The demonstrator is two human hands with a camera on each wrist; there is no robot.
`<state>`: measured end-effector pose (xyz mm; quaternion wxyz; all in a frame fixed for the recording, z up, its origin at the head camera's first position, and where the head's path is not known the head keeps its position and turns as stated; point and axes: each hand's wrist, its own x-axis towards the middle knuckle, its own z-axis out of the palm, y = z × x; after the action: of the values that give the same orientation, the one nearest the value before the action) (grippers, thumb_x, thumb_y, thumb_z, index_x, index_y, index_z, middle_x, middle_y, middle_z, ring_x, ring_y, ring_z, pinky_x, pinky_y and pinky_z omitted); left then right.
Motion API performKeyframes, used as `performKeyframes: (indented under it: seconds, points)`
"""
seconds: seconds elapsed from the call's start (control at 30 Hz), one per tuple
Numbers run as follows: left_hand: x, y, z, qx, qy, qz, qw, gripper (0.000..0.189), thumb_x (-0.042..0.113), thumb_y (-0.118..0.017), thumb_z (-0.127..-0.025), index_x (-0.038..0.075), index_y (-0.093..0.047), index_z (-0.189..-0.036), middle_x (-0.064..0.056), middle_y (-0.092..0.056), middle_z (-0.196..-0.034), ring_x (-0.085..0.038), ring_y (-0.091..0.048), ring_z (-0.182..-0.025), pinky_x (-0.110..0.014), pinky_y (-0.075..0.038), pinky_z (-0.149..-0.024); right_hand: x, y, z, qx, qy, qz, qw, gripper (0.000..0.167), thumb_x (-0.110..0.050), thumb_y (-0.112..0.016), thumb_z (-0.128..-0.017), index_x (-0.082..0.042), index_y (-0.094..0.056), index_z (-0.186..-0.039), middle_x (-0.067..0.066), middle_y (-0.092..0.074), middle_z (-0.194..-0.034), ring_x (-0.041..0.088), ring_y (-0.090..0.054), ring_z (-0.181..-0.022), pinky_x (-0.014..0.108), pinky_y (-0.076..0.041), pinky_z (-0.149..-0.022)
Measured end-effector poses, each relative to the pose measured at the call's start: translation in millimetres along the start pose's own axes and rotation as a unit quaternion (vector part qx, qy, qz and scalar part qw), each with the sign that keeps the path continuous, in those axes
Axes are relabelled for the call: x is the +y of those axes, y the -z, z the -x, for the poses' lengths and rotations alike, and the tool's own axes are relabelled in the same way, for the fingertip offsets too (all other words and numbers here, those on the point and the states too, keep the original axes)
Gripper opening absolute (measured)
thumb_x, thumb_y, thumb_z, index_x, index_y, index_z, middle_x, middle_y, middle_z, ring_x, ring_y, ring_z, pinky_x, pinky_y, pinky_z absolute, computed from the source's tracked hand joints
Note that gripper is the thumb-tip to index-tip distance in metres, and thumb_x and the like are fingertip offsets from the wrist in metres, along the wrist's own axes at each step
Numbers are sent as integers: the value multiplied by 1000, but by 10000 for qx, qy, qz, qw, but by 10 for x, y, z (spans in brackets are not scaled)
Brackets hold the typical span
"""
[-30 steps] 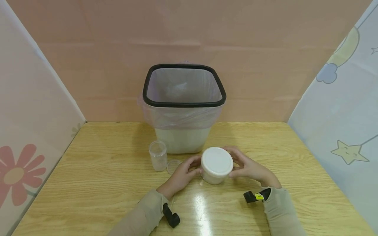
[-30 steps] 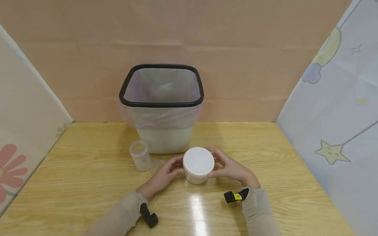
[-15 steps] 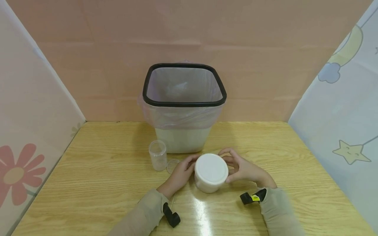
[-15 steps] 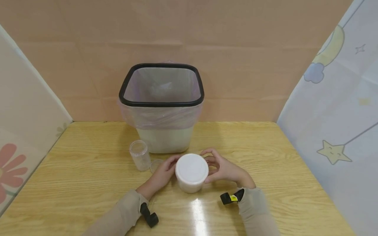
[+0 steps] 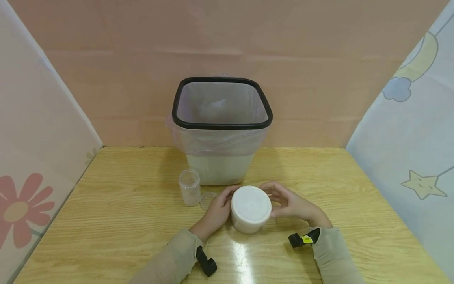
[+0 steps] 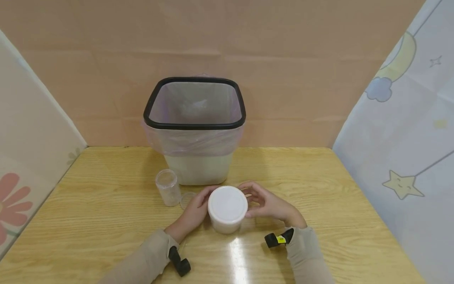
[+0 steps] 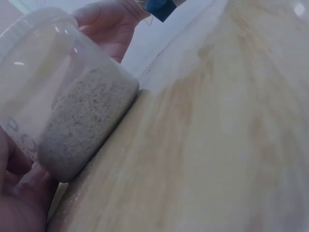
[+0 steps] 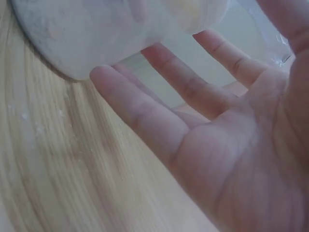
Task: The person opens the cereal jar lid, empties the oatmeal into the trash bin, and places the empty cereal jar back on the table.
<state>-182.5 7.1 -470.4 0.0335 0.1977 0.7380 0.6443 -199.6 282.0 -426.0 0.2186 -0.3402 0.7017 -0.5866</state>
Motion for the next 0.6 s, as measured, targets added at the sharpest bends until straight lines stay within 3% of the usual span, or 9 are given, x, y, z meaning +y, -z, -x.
performKeyframes:
  seconds: [0.2, 0.37, 0.6]
  points:
    - [-20, 14, -1, 192, -51, -302, 9993, 39, -3, -41, -105, 5, -55, -140, -15, -59, -139, -30, -56, -130, -46, -46, -109, -7, -8, 15, 255, -296, 97, 9992, 63, 0, -65, -97, -7, -38, -153, 8, -45, -154, 20, -48, -136, 39, -47, -107]
    - [-27, 9, -1, 253, -131, -36, 9996, 50, -12, -42, -99, 3, -49, -145, -17, -54, -144, -33, -53, -133, -45, -43, -112, 25, 2, 33, 655, -233, 42, 9976, 51, -1, -57, -101, -3, -40, -150, 8, -54, -145, 21, -57, -128, 40, -54, -100]
    - [12, 12, 11, -490, -61, 537, 9973, 75, -19, -42, -85, 3, -29, -156, -18, -32, -158, -30, -38, -144, -43, -32, -119, 45, 23, 26, 901, 150, -130, 9957, 36, 1, -49, -105, 5, -47, -140, 3, -61, -136, 18, -62, -122, 36, -56, -96]
